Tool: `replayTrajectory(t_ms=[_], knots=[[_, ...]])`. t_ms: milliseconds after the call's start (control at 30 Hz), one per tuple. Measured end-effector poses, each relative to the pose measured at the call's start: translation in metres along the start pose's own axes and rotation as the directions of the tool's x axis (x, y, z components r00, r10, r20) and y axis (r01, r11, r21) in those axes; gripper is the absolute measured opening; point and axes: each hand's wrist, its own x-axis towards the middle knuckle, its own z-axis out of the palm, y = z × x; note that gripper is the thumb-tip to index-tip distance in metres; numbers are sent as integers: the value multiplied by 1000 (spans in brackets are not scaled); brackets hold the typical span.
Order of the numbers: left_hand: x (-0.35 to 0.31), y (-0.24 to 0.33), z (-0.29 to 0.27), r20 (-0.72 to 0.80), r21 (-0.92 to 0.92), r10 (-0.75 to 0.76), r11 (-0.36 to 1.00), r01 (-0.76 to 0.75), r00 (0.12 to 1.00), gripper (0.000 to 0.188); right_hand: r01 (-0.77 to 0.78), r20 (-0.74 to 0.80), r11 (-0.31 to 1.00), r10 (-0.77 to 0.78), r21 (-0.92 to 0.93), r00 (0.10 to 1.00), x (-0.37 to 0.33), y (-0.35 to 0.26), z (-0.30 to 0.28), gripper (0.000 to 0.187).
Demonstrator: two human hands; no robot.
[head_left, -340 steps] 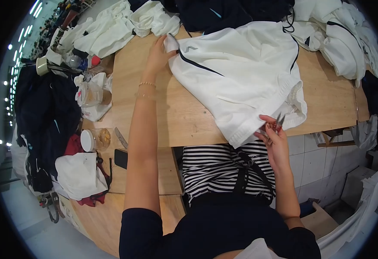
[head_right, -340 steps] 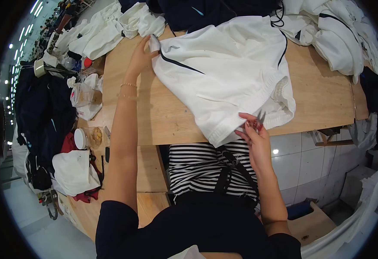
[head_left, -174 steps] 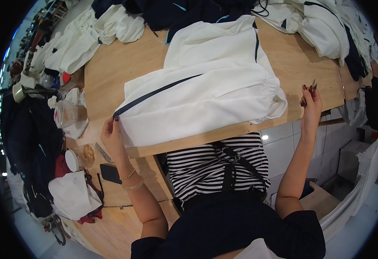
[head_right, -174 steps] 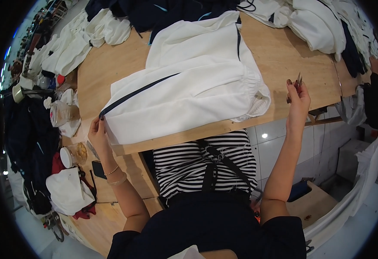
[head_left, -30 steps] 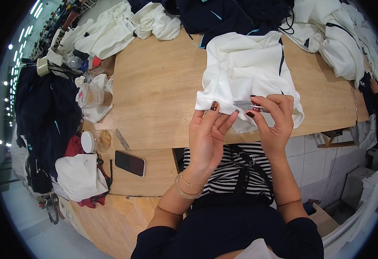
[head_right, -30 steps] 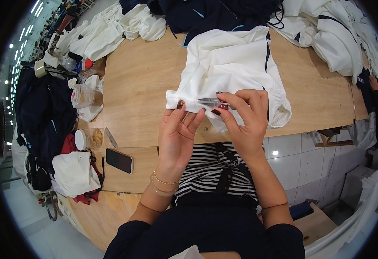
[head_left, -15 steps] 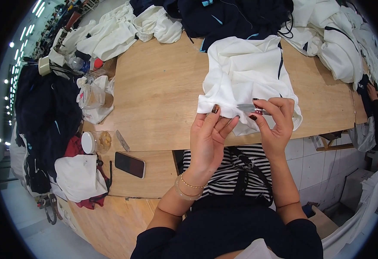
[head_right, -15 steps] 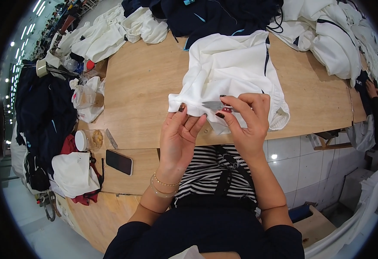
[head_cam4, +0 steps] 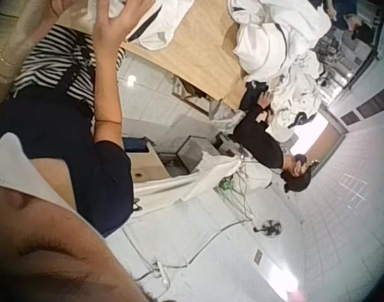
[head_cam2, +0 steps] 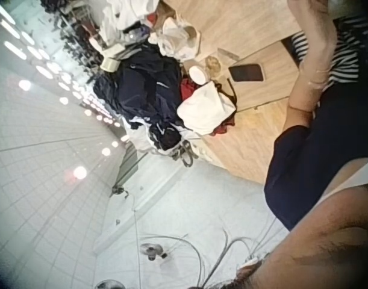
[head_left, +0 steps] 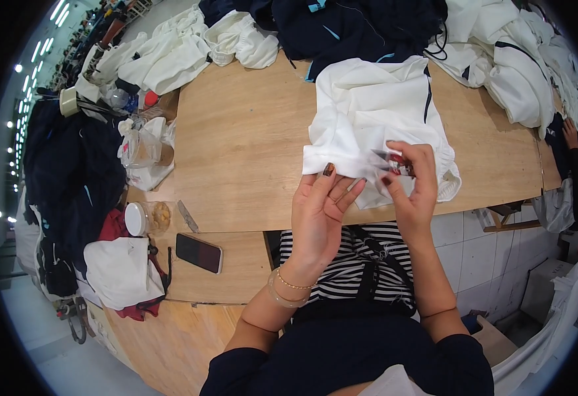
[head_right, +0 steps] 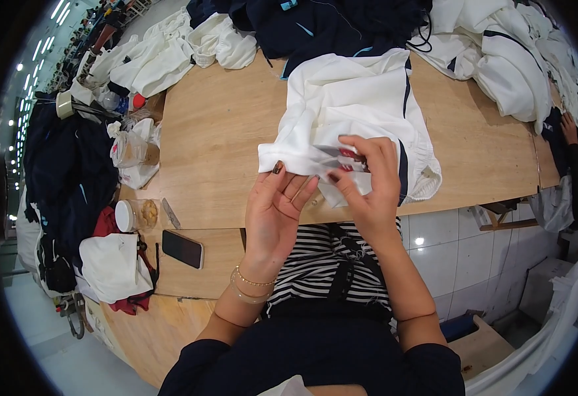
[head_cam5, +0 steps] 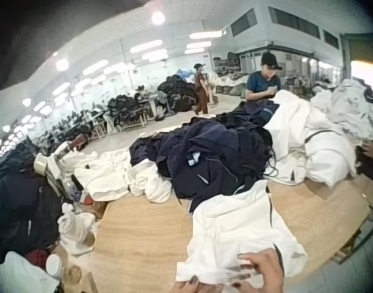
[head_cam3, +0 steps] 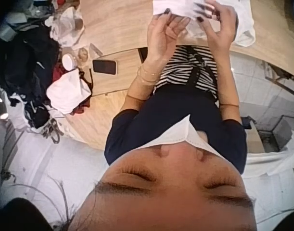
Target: Trimming excess threads from white and blue athletic shorts using small scissors.
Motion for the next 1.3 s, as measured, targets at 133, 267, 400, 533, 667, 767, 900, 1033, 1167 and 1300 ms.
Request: replayTrajectory(t_ms=[133,267,400,533,667,767,900,1033,1167,1300], knots=[[0,3,-1,87,-33,-13,999,16,996,27,-168,201,984,154,58,967,-6,17,1,34],[12,-3,-18,144,667,319,667,-331,937,23,-220,278,960,167,174,946,-3,33,2,16],[30,-3,-22,435,857,660,-94,-507,613,23,-509,374,779,377,366,847,2,37,-4,11],[49,7,-20,419,784,564,170,-597,712,19,-696,431,525,549,489,716,10,32,-12,19],[50,21,-26,337,656,188,656,-373,923,15,-725,459,403,578,559,675,23,39,-23,18],[50,25,-36,289,615,28,761,-208,957,21,-757,501,356,585,548,638,25,53,-23,21],[47,25,-37,250,535,-40,838,-103,967,26,-770,527,303,586,562,616,24,59,-19,25],[52,22,-45,188,521,-66,853,-43,980,31,-780,541,261,596,568,593,29,52,-18,27],[64,25,-58,77,441,24,896,-56,997,28,-801,550,326,595,502,586,30,55,-20,30],[74,39,-74,-4,261,149,955,-143,989,26,-858,746,410,456,309,486,40,65,-32,39]])
